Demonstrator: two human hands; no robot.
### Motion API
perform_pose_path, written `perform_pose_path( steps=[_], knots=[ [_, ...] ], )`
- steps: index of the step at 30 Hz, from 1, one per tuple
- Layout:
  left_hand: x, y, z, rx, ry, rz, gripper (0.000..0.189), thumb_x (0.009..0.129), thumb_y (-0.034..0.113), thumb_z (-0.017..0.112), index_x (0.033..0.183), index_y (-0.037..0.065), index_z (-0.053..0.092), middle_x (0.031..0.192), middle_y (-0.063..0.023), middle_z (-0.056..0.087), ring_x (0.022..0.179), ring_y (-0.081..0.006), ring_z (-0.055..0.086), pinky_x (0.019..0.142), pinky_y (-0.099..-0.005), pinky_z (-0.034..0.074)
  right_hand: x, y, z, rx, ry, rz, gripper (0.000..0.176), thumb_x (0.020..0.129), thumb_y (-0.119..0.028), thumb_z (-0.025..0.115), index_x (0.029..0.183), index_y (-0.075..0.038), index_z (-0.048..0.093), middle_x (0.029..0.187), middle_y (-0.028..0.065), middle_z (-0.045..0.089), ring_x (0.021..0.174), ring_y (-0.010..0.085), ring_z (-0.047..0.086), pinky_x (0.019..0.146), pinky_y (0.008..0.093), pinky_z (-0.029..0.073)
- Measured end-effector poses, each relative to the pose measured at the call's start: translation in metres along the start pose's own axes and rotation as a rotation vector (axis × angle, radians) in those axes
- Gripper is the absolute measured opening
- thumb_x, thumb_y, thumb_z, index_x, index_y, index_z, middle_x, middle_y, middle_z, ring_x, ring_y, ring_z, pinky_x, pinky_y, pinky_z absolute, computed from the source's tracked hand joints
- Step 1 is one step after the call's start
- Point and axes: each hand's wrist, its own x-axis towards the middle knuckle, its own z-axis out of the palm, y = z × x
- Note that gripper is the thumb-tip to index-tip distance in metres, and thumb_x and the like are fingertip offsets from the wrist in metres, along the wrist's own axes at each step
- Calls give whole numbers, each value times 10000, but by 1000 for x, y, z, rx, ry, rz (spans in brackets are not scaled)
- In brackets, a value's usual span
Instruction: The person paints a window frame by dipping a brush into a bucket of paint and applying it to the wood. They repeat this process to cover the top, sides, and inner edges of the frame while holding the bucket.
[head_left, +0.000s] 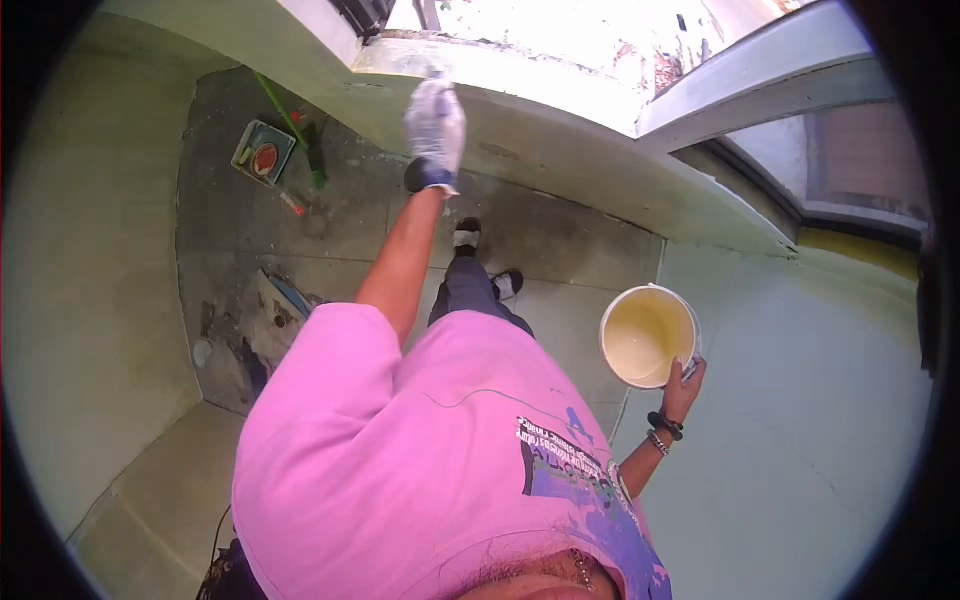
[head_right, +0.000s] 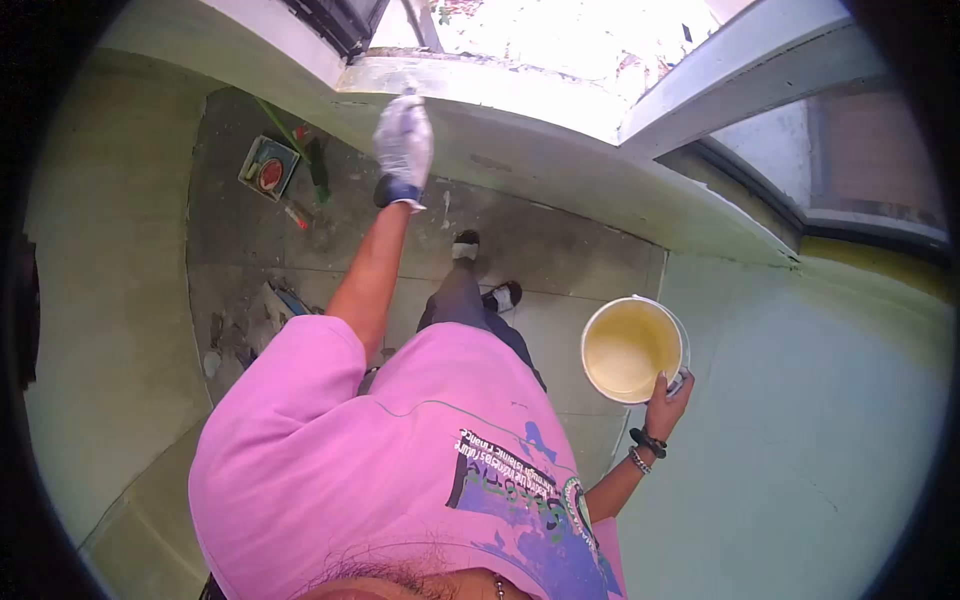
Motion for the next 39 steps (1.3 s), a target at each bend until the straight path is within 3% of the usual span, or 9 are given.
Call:
perform_pose_path(
  steps=[4,7,12,14,20,23,25,30,39],
  knots=[
    [-21,111,57,-338,-555,-140,85,833,142,568,860,98,636,742,-154,638,663,-274,640,619,-334,511,-3,-21,4,-114,31,-200,318,876,-139,595,1144,-19,472,976,81,558,836,143,511,748,294,454],
    [-13,140,96,-779,-346,-311,145,851,172,597,829,35,637,742,-96,668,678,-212,632,669,-280,490,-5,-21,7,73,26,-104,319,879,-132,589,1145,-1,471,996,85,557,860,137,510,767,285,448],
    [-34,128,159,-422,-589,-241,225,824,267,631,817,43,626,748,-101,648,685,-208,615,660,-324,487,-15,-43,9,38,42,-50,312,880,-117,582,1141,7,464,1001,95,556,881,154,518,801,295,450],
    [-29,143,126,-628,-527,-448,161,828,205,613,799,48,626,711,-87,642,658,-205,611,647,-337,488,-14,-42,9,37,61,-24,310,876,-114,587,1134,9,468,1005,97,557,892,160,520,817,300,447],
    [-49,85,156,-956,-381,-404,44,846,67,585,853,47,624,787,-28,652,639,-128,593,598,-291,470,-15,-54,11,-47,89,-10,334,859,-146,614,1129,1,482,1032,110,559,927,175,519,843,320,442],
    [-13,113,73,-738,-602,-207,45,846,41,599,877,37,632,853,-56,665,678,-119,619,615,-275,501,-14,-51,11,-42,95,-93,363,857,-156,617,1156,1,484,1013,122,578,931,172,550,834,330,458],
    [-1,135,22,-1103,-807,-673,139,913,54,556,1023,13,629,966,-63,667,837,-135,651,735,-287,562,-15,-47,17,-81,160,-112,377,854,-176,632,1151,7,489,954,105,599,867,157,571,773,313,478],
    [-24,207,-45,-1264,-1243,-443,125,914,41,547,1010,18,624,1004,-53,651,900,-127,632,800,-298,553,-28,-94,18,-107,254,-96,349,831,-218,660,1106,-55,521,673,47,545,591,130,491,549,305,427],
    [-85,260,-25,-711,-1508,108,232,838,211,608,924,2,659,842,-134,683,758,-220,657,726,-330,508,-40,-135,31,13,268,-91,381,823,-229,663,1126,-42,526,625,55,533,530,141,482,507,304,409]
  ],
)
